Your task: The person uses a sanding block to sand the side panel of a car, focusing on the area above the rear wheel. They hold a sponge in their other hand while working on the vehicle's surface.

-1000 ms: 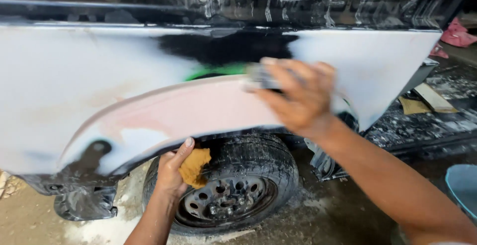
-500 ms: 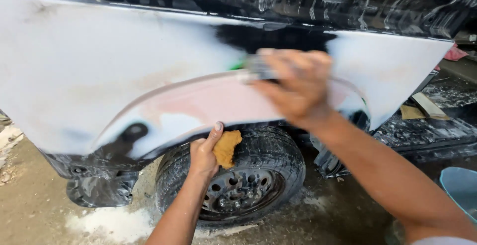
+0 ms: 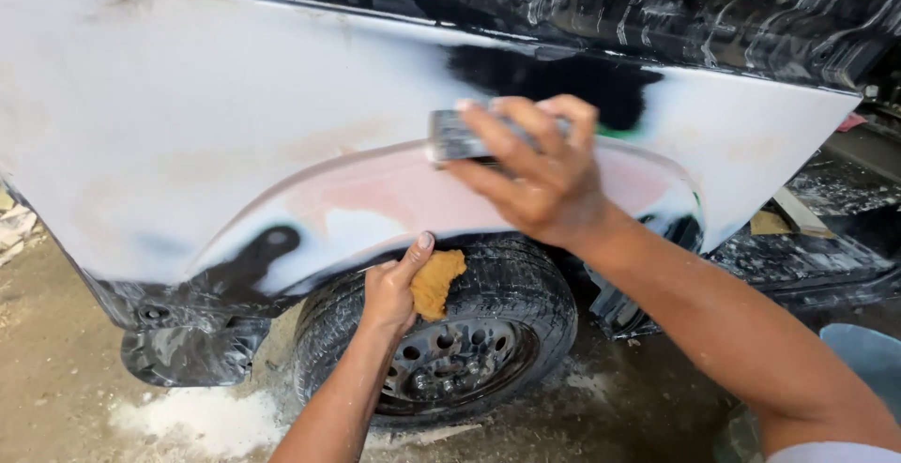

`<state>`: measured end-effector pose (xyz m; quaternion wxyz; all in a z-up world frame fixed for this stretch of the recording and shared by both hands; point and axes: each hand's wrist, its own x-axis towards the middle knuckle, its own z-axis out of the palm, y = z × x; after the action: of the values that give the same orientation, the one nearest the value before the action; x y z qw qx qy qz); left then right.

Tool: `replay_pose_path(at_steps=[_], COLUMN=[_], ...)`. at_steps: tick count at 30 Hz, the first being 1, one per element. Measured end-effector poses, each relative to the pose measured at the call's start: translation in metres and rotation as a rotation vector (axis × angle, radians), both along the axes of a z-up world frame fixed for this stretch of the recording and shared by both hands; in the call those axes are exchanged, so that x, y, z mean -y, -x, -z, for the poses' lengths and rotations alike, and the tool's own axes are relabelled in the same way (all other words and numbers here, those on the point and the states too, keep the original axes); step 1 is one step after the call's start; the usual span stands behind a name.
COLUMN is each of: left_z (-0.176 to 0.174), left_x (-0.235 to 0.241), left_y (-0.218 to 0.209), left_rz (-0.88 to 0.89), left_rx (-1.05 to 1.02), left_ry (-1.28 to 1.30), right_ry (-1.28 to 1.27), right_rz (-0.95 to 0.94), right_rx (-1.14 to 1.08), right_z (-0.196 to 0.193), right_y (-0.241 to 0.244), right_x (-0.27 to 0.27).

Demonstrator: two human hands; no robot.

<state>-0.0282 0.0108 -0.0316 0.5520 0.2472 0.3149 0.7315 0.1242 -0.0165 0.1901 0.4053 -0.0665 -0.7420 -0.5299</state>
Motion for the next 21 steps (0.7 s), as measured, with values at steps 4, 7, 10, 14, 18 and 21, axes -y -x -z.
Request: replay_pose_path(at_steps=[4,7,10,14,18,21], left_z=[-0.009,0.013,0.018,0.011,0.015,0.021], left_x=[0.008,-0.014,-0.022,-0.015,-0.019,-0.024], left_y=[0.005,-0.002,-0.004,-0.001,-0.002,-0.001], left_rz=[0.016,-0.002,-0.007,0.005,-0.007,-0.009], left_rx=[-0.056,-0.026,-0.013,0.007,0.033,-0.003], left_ry=[0.015,-0.003,-0.027,-0.050,-0.051,-0.069], right_ry=[0.024,-0.042,-0.079,0.000,0.025,-0.001], right_rz=[0.033,0.113,0.069,-0.027,0.000,0.044], right_rx=[0.022,-0.028,-0.042,0.032,0.095,0.052], right_z=[0.003,0.012,0.004,0.006,0.001,0.001], right_y=[-0.046,-0.091,-0.053,0.056,0.017,-0.031], right_x=[-0.004,0.003,0.002,0.012,0.010,0.008])
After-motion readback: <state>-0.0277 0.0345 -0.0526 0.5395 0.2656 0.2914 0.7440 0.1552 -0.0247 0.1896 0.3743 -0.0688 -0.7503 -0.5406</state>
